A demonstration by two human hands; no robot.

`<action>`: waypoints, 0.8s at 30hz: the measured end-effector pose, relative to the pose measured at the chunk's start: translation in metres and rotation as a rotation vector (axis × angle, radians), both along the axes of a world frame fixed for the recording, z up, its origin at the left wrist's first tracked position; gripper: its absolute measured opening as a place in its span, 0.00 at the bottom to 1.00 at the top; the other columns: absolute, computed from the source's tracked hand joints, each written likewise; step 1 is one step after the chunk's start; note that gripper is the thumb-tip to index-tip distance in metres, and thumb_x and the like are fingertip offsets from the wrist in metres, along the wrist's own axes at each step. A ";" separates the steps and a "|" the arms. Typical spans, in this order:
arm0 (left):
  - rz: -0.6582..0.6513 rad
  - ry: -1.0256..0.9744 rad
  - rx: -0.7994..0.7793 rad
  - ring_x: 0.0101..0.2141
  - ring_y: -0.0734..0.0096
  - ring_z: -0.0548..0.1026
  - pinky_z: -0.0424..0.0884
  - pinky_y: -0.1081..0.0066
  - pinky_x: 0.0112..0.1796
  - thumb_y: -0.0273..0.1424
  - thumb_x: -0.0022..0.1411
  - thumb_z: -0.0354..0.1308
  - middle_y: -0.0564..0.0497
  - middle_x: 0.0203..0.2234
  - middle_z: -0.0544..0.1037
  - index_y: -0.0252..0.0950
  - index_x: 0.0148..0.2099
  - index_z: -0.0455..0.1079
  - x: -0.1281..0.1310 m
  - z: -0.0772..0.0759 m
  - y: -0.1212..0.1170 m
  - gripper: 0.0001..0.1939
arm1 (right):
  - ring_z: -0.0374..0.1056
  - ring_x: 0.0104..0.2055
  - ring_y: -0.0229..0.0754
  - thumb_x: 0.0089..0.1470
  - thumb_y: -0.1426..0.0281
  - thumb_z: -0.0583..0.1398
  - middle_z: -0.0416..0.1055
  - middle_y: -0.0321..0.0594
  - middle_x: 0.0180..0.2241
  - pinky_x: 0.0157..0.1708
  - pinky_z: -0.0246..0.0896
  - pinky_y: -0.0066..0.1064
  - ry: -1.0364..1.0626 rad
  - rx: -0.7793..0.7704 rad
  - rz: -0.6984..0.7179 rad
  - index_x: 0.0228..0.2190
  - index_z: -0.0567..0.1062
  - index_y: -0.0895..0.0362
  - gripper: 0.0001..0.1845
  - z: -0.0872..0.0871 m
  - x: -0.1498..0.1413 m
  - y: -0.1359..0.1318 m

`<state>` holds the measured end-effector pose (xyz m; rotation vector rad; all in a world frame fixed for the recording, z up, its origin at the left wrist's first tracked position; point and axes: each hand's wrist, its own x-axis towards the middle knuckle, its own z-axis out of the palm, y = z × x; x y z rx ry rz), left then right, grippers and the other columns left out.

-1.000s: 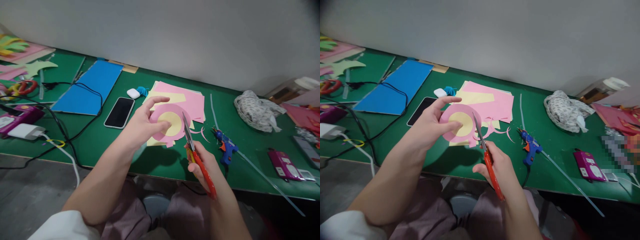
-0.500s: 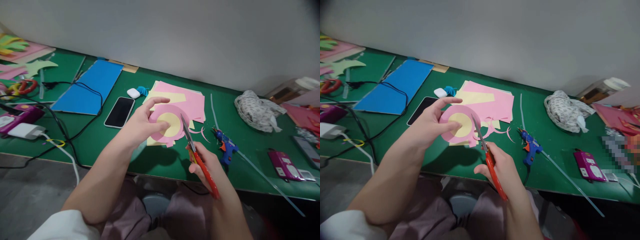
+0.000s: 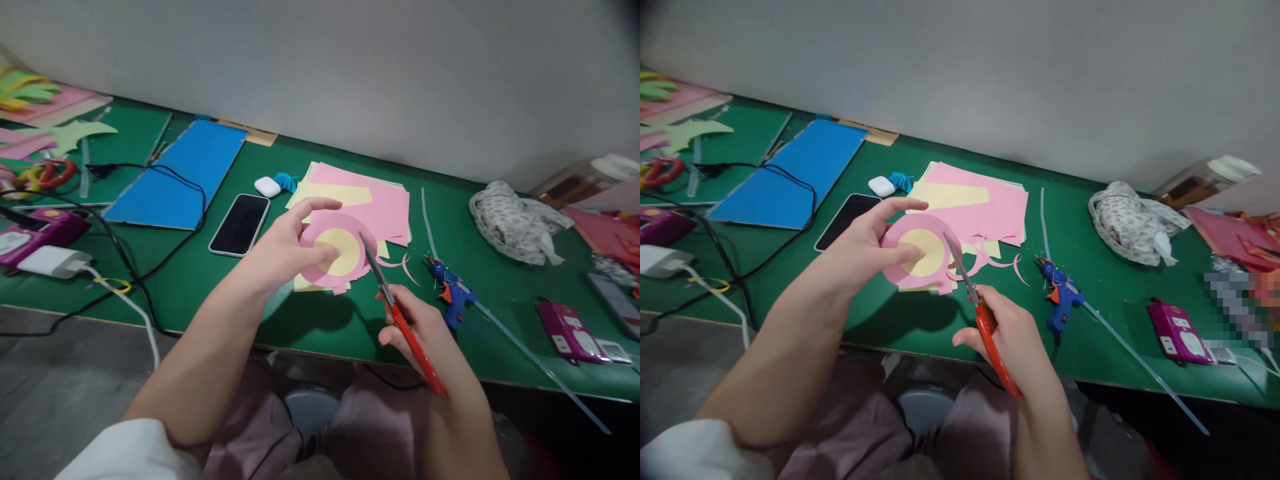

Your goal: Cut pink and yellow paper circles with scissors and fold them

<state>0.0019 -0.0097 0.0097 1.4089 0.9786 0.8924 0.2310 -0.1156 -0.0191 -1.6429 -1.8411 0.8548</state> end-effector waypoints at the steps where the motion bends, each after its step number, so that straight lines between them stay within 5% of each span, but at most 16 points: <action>1: -0.001 0.006 -0.003 0.27 0.74 0.73 0.70 0.74 0.27 0.25 0.52 0.64 0.55 0.30 0.74 0.44 0.59 0.66 0.000 0.000 0.000 0.31 | 0.53 0.25 0.38 0.45 0.32 0.54 0.59 0.31 0.24 0.26 0.53 0.29 0.000 -0.006 -0.001 0.40 0.70 0.52 0.39 0.000 0.001 0.000; 10: -0.031 0.038 -0.011 0.26 0.74 0.72 0.67 0.75 0.25 0.26 0.53 0.64 0.55 0.28 0.72 0.44 0.59 0.66 -0.003 -0.001 0.003 0.30 | 0.55 0.27 0.39 0.40 0.31 0.59 0.62 0.33 0.28 0.26 0.57 0.29 0.032 -0.134 0.007 0.41 0.71 0.51 0.41 0.004 0.006 0.001; 16: -0.008 0.047 0.003 0.25 0.74 0.69 0.64 0.75 0.24 0.26 0.53 0.63 0.56 0.26 0.70 0.45 0.58 0.67 -0.004 -0.004 0.006 0.30 | 0.65 0.31 0.41 0.39 0.36 0.66 0.69 0.38 0.34 0.29 0.65 0.30 0.277 -0.257 0.098 0.47 0.72 0.52 0.43 0.005 0.029 -0.003; 21: -0.084 0.155 0.005 0.26 0.74 0.67 0.64 0.75 0.25 0.26 0.53 0.62 0.57 0.26 0.68 0.45 0.59 0.66 0.009 -0.005 0.001 0.30 | 0.68 0.31 0.38 0.53 0.51 0.66 0.71 0.37 0.37 0.31 0.69 0.30 0.541 0.036 -0.200 0.48 0.69 0.49 0.26 -0.010 0.029 0.009; 24: -0.233 0.174 0.002 0.27 0.74 0.68 0.64 0.76 0.25 0.26 0.53 0.60 0.55 0.30 0.71 0.44 0.62 0.63 0.023 -0.010 -0.005 0.33 | 0.70 0.31 0.37 0.53 0.60 0.67 0.72 0.36 0.39 0.33 0.71 0.32 0.621 0.113 -0.301 0.47 0.65 0.48 0.23 -0.020 0.014 0.020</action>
